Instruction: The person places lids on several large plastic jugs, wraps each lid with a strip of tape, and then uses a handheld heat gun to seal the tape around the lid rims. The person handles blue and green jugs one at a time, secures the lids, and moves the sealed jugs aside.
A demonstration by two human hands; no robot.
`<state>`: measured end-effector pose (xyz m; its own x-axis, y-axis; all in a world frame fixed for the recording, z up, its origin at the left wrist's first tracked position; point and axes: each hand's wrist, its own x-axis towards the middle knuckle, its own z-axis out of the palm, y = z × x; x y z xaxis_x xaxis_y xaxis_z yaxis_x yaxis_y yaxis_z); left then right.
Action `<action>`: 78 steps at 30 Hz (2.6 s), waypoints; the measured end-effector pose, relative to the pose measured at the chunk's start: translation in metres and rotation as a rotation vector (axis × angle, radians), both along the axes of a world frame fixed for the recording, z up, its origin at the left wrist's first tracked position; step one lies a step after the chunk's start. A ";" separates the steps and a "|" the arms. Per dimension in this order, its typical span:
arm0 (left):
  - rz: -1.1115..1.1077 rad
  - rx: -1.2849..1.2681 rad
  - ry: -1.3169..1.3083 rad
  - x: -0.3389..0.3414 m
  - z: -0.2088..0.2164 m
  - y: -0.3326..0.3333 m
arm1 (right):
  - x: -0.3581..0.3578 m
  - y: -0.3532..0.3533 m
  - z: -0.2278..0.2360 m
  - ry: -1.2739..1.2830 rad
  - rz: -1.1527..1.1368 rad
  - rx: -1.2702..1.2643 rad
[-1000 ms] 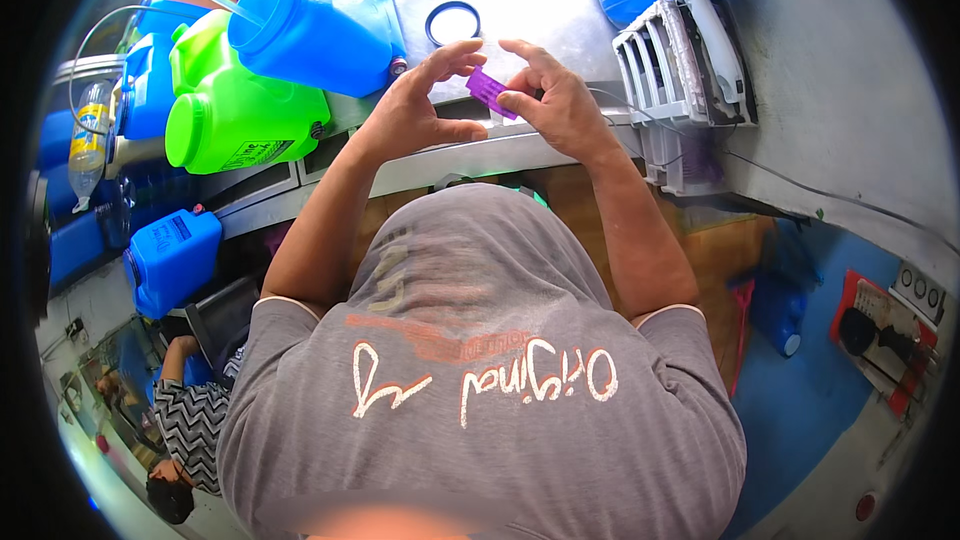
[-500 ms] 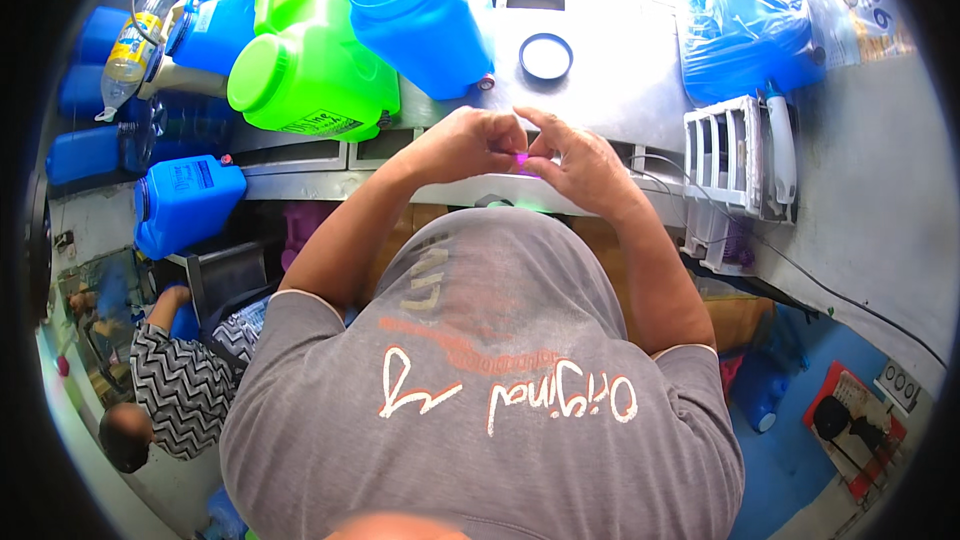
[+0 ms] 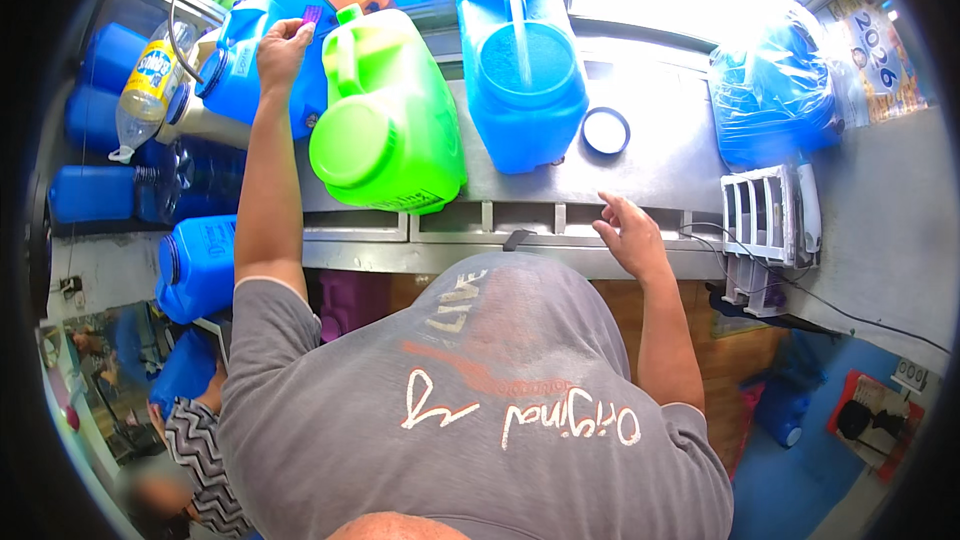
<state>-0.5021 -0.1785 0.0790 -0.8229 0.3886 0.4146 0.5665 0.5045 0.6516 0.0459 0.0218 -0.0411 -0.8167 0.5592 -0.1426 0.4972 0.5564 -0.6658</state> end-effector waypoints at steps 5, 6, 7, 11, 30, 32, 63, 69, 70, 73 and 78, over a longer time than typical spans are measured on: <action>0.117 -0.174 -0.024 -0.078 -0.042 0.037 | -0.001 -0.026 -0.007 -0.048 -0.097 -0.034; 0.037 -0.170 -0.075 -0.083 -0.047 0.042 | 0.000 -0.029 -0.007 -0.080 -0.124 -0.009; -0.032 -0.176 -0.147 -0.085 -0.048 0.045 | 0.001 -0.032 -0.007 -0.077 -0.134 -0.006; -0.292 0.041 -0.572 -0.084 -0.034 0.040 | 0.005 -0.038 -0.005 -0.122 -0.195 -0.005; -0.578 -0.174 -0.588 -0.094 -0.019 0.051 | 0.007 -0.053 -0.006 -0.174 -0.215 0.005; -0.565 -0.196 -0.611 -0.097 -0.024 0.053 | 0.011 -0.055 -0.006 -0.182 -0.234 -0.009; -0.400 0.126 -0.379 -0.070 -0.012 -0.036 | 0.351 0.063 -0.139 0.236 -1.429 -0.012; -0.337 0.224 -0.326 0.021 0.030 -0.034 | 0.390 0.146 -0.137 0.423 -1.535 -0.516; -0.321 0.224 -0.310 0.039 0.034 -0.031 | 0.392 0.151 -0.138 0.479 -1.487 -0.527; -0.311 0.188 -0.282 0.085 0.038 -0.022 | 0.403 0.168 -0.145 0.497 -1.233 -0.532; -0.350 0.093 -0.223 0.124 0.021 -0.031 | 0.416 0.210 -0.170 0.171 -1.110 0.031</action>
<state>-0.3780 -0.2098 0.1004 -0.7217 0.6294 0.2883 0.5333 0.2399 0.8112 0.4621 0.2320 -0.2109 0.1288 0.9904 -0.0493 0.6309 -0.1202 -0.7665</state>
